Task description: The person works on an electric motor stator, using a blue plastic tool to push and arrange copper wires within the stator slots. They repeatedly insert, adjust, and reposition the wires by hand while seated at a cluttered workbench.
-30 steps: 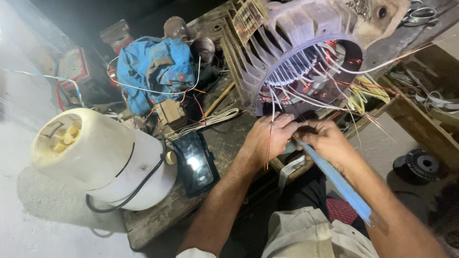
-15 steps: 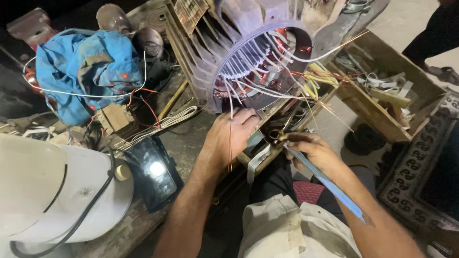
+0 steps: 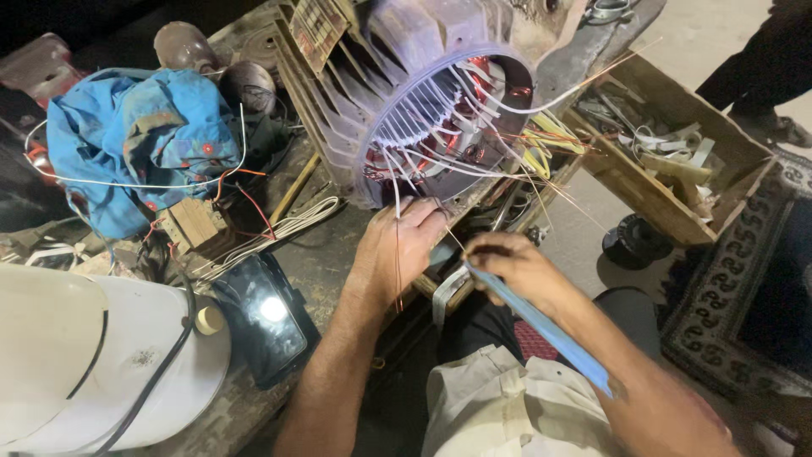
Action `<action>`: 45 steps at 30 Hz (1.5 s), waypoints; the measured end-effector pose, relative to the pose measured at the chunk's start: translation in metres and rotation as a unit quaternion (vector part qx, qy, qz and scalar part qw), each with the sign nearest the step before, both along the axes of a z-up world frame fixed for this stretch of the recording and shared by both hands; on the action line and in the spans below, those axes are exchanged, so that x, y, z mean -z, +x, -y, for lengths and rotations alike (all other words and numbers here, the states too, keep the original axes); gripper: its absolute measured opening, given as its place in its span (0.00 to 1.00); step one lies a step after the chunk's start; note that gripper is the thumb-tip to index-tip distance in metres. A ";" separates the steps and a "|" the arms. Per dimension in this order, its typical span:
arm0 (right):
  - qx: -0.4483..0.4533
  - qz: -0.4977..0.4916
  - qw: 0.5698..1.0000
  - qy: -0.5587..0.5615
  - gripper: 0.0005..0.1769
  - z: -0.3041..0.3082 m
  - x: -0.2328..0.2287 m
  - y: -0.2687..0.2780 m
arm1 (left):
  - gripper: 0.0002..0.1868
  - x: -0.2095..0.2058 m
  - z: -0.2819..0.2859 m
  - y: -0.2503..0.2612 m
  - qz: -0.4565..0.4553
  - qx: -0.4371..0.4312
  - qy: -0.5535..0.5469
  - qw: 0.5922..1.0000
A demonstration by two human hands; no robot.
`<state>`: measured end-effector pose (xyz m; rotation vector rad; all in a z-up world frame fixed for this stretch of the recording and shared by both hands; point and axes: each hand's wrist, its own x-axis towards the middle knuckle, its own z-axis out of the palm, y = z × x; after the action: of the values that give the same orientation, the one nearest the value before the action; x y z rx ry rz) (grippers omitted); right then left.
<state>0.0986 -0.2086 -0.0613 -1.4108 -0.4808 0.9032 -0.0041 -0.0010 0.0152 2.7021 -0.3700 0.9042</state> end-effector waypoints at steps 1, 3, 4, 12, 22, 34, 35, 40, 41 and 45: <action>0.024 0.014 0.999 -0.018 0.13 0.010 0.005 -0.002 | 0.11 -0.001 0.002 -0.001 0.011 -0.003 -0.002 1.000; 0.076 0.040 0.995 -0.054 0.14 0.027 0.010 -0.005 | 0.09 -0.003 0.007 -0.001 0.023 -0.017 -0.016 0.999; 0.102 0.055 0.992 -0.042 0.14 0.034 0.009 -0.007 | 0.08 -0.004 0.010 0.000 0.023 -0.027 -0.027 0.999; 0.152 0.521 0.839 -0.043 0.24 0.021 -0.053 -0.013 | 0.06 -0.022 0.023 0.010 -0.043 -0.100 -0.083 0.991; 0.067 0.699 0.706 -0.088 0.24 -0.033 -0.066 -0.001 | 0.05 -0.022 0.022 0.014 -0.092 -0.132 -0.055 0.985; 0.217 0.478 0.845 -0.103 0.10 0.048 0.001 0.027 | 0.09 -0.019 0.018 0.007 -0.065 -0.076 -0.083 0.992; 0.182 0.435 0.881 -0.038 0.07 0.048 0.009 0.027 | 0.10 -0.018 0.018 0.006 -0.067 -0.071 -0.084 0.992; 0.090 0.133 0.978 0.133 0.10 0.006 0.026 0.008 | 0.13 -0.017 0.014 0.001 -0.039 -0.002 -0.145 0.989; 0.081 0.064 0.986 0.133 0.10 -0.004 0.021 0.005 | 0.14 -0.018 0.012 0.000 -0.026 0.011 -0.150 0.988; 0.051 -0.022 0.985 0.163 0.09 -0.034 -0.012 0.000 | 0.14 -0.015 0.011 -0.001 -0.051 -0.008 -0.140 0.989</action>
<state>0.0984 -0.1750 -0.0490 -1.1056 -0.4948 0.7342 -0.0046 -0.0115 0.0306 2.4827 -0.1829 0.7556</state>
